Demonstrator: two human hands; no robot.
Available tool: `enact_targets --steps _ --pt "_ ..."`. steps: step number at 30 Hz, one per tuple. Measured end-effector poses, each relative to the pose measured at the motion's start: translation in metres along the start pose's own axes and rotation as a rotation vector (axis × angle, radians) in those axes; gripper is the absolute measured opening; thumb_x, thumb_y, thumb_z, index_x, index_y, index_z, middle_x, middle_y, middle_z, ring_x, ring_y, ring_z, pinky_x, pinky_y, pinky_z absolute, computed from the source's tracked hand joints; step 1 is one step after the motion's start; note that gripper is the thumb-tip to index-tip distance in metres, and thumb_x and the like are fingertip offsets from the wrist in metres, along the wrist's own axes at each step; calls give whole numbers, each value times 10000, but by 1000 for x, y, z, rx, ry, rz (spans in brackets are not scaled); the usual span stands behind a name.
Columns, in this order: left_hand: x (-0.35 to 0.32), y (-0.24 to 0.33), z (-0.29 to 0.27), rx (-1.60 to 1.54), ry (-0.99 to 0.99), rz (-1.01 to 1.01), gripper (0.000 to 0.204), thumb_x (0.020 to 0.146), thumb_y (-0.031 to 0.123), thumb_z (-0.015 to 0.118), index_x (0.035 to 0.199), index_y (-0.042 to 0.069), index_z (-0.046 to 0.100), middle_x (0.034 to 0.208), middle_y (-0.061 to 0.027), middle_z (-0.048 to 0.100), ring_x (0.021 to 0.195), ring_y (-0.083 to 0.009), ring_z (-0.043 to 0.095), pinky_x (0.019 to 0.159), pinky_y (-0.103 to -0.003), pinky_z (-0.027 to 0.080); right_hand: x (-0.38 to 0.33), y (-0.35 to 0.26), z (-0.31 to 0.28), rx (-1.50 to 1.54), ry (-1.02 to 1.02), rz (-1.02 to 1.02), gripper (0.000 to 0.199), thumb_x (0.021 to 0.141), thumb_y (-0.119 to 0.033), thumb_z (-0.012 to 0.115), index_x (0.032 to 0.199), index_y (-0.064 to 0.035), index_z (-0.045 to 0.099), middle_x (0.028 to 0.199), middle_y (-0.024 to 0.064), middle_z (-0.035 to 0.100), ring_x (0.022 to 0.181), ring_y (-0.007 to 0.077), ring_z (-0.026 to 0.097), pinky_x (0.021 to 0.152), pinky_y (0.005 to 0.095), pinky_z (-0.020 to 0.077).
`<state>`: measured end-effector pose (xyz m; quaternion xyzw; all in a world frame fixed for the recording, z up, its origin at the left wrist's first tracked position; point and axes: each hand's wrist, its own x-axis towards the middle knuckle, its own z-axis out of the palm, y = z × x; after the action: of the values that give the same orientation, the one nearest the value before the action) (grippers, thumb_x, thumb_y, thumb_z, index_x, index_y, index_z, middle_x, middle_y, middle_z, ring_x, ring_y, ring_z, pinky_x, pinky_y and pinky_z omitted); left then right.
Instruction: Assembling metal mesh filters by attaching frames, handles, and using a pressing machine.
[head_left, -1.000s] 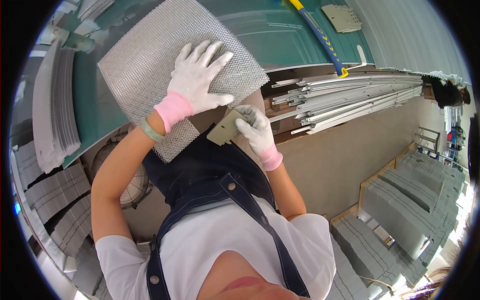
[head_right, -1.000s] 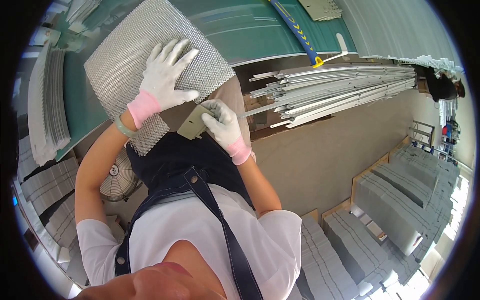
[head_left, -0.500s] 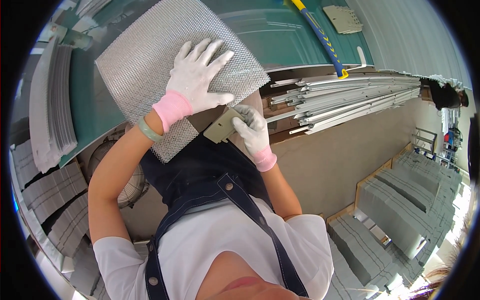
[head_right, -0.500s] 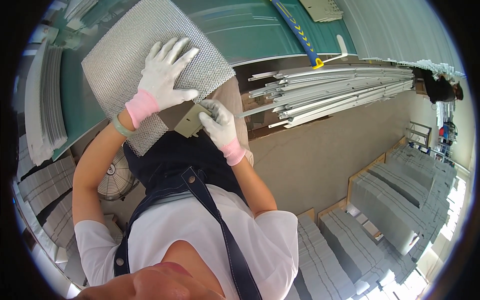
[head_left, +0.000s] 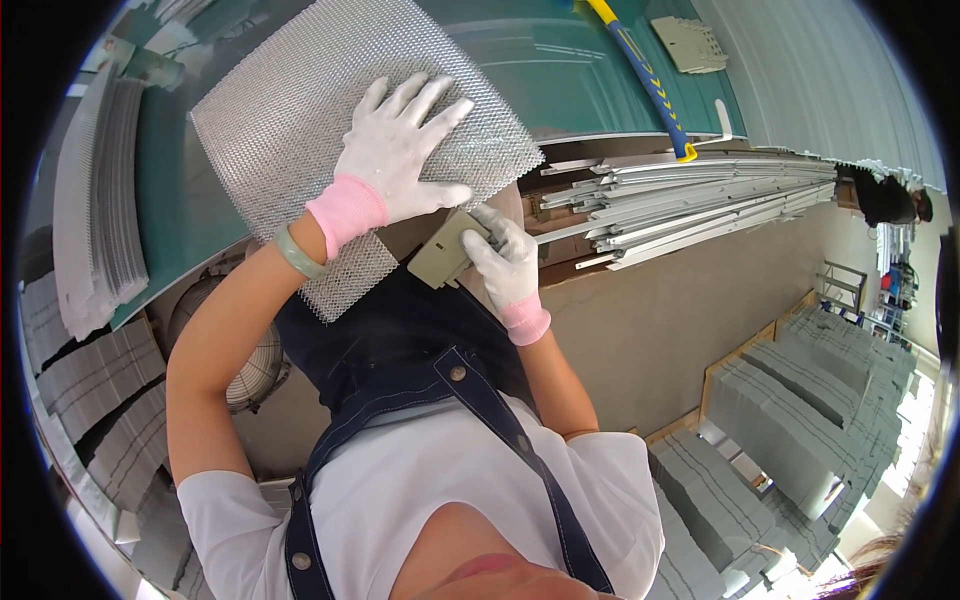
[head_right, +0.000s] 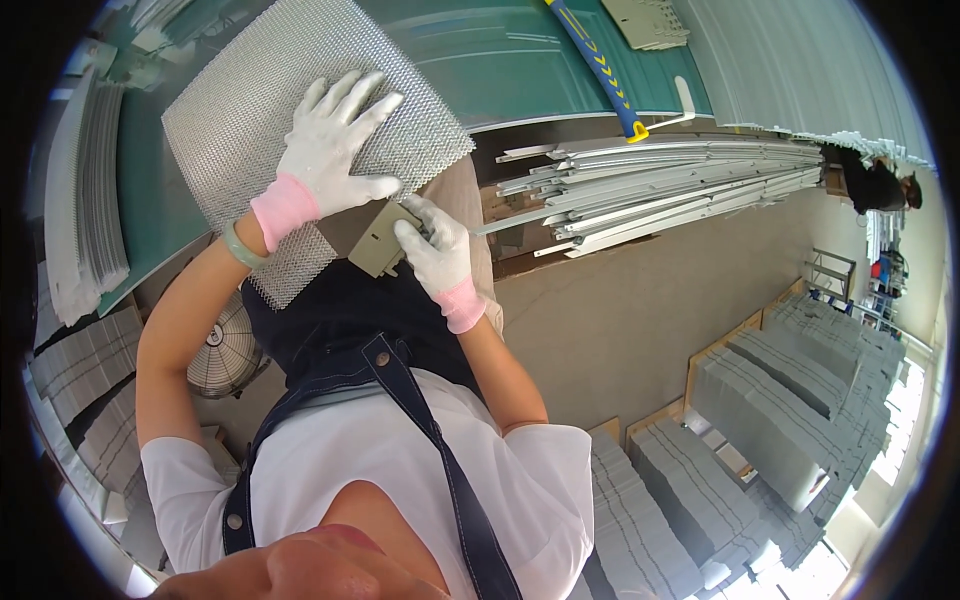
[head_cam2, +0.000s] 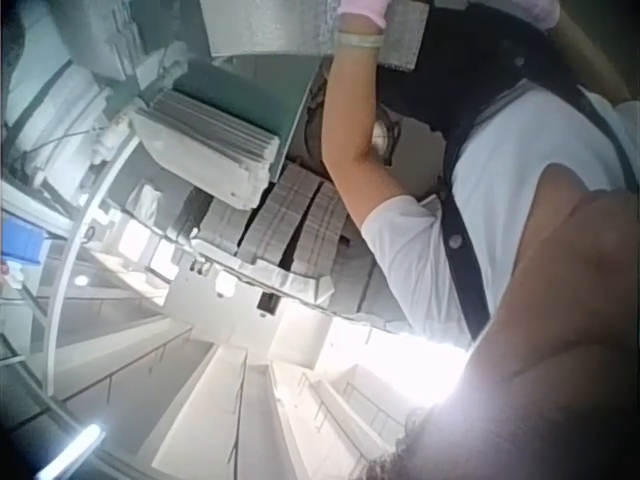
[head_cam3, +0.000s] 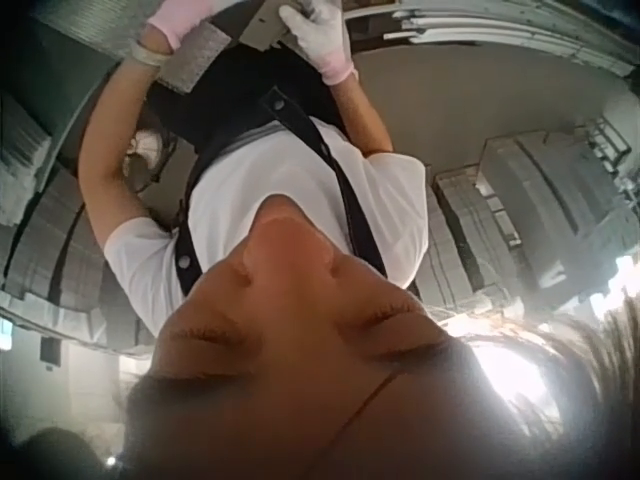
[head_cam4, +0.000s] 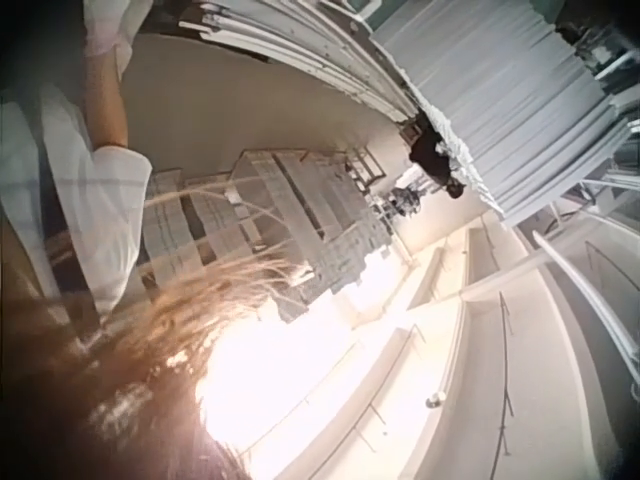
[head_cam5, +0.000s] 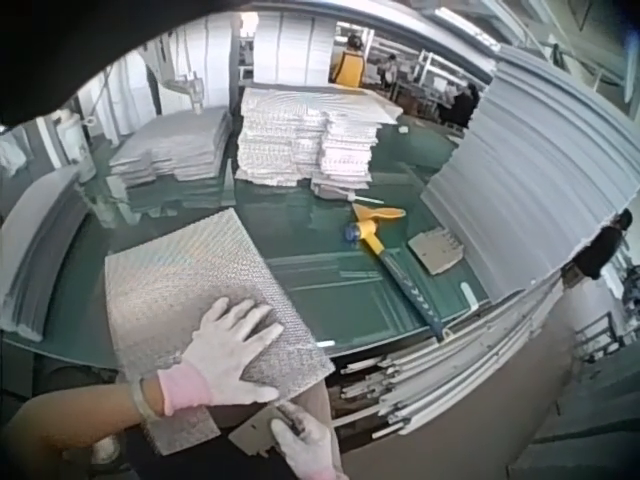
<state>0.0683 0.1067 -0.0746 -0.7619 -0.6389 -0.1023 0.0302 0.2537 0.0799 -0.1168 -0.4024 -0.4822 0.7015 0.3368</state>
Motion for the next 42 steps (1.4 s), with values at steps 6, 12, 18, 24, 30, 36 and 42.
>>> enact_targets --steps 6,12,18,24,30,36,42 --pt "-1 0 0 26 -17 -2 796 658 596 564 1292 148 389 1348 -113 341 1260 -289 304 1046 -491 186 1 -4 20 -6 135 11 259 806 -27 565 1040 83 541 834 22 582 722 37 517 634 179 440" --pt "-11 -8 -9 -219 109 38 641 635 480 626 1206 220 496 1362 -113 323 1282 -326 245 1047 -531 155 2 -5 20 19 181 -4 219 797 -38 578 972 92 554 761 4 566 656 30 498 567 180 425" --pt "-40 -25 -42 -405 -304 356 177 493 295 695 612 167 665 1349 -74 368 1288 -319 236 1060 -530 130 7 -13 13 103 141 81 251 778 -42 592 981 99 546 731 13 561 630 46 506 554 191 433" --pt "-40 -27 -41 -405 -303 361 196 458 277 709 609 167 649 1342 -72 376 1276 -316 266 1066 -524 126 6 -6 19 216 168 102 313 797 -34 572 1054 125 493 847 68 568 717 81 534 622 211 457" --pt "-43 -29 -29 -382 -248 353 594 487 391 702 1024 175 567 1336 -78 381 1278 -307 275 1068 -523 119 5 1 20 285 188 93 299 808 -25 557 1057 128 488 879 81 575 737 89 541 657 213 460" --pt "-46 -35 -23 -297 -194 435 840 546 637 610 1213 152 445 1334 -99 379 1274 -321 284 1053 -541 124 2 -2 23 241 202 96 283 816 -33 557 1052 109 496 882 71 570 734 78 530 655 200 449" --pt "-44 -34 -23 -366 -153 406 915 566 604 618 1290 105 364 1350 -126 351 1266 -321 302 1051 -526 133 2 11 36 260 290 34 279 830 -46 550 1061 94 481 901 73 574 774 80 531 682 203 445"
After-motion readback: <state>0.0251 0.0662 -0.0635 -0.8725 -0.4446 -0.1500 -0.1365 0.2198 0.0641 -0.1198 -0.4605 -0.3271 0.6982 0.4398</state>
